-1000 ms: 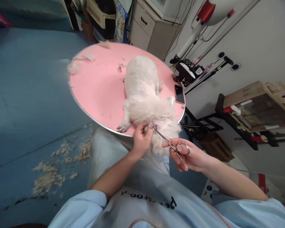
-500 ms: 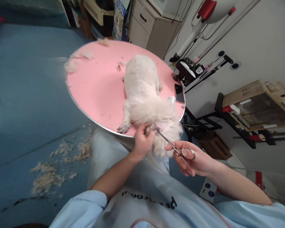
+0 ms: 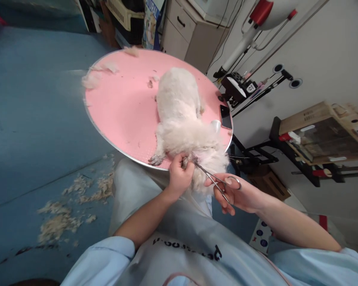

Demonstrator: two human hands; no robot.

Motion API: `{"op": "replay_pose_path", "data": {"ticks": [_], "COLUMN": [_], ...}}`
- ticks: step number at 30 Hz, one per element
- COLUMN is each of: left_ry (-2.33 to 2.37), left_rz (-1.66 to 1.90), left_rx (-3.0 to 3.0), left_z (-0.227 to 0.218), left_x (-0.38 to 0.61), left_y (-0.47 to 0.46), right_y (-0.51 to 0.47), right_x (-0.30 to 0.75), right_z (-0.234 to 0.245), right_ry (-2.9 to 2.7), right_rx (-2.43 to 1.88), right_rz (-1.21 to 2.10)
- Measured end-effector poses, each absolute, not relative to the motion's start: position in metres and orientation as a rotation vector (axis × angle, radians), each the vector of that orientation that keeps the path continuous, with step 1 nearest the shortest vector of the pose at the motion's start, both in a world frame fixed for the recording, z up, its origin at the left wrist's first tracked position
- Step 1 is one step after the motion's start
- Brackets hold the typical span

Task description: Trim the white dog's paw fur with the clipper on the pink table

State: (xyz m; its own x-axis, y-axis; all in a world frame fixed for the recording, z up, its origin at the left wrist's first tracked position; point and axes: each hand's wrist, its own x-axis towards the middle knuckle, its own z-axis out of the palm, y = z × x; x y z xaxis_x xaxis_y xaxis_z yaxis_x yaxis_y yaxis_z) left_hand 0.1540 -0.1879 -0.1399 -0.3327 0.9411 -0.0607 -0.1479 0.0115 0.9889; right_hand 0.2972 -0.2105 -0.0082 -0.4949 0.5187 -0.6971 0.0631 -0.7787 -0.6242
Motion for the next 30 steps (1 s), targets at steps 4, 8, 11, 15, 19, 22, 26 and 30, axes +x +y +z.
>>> {"op": "replay_pose_path", "data": {"ticks": [4,8,11,15,19,22,26,30], "left_ry": [1.364,1.356,1.349,1.337,1.325,1.295,1.327,1.349], "left_rz": [1.489,1.490,1.486,1.485,1.479,1.452,1.401,1.400], "left_rx": [0.877,0.868,0.871,0.851,0.838,0.836,0.883,0.957], "left_z": [-0.141,-0.140,-0.139,-0.139,-0.138,-0.135,-0.134,-0.137], "left_x": [0.153,0.153,0.153,0.153,0.152,0.151,0.148,0.147], "left_y": [-0.187,-0.187,-0.187,-0.188,-0.188,-0.187,-0.184,-0.183], "right_y": [-0.209,-0.210,-0.211,-0.208,-0.207,-0.208,-0.216,-0.230], "right_x": [0.292,0.289,0.288,0.286,0.285,0.286,0.287,0.283], "right_z": [-0.005,-0.002,-0.002,-0.003,-0.002,-0.003,-0.008,-0.013], "right_ry": [-0.886,-0.876,-0.880,-0.905,-0.941,-0.937,-0.825,-0.705], "right_rx": [-1.454,-1.465,-1.467,-1.501,-1.538,-1.521,-1.433,-1.291], "right_rz": [2.320,2.300,2.301,2.319,2.320,2.316,2.272,2.175]}}
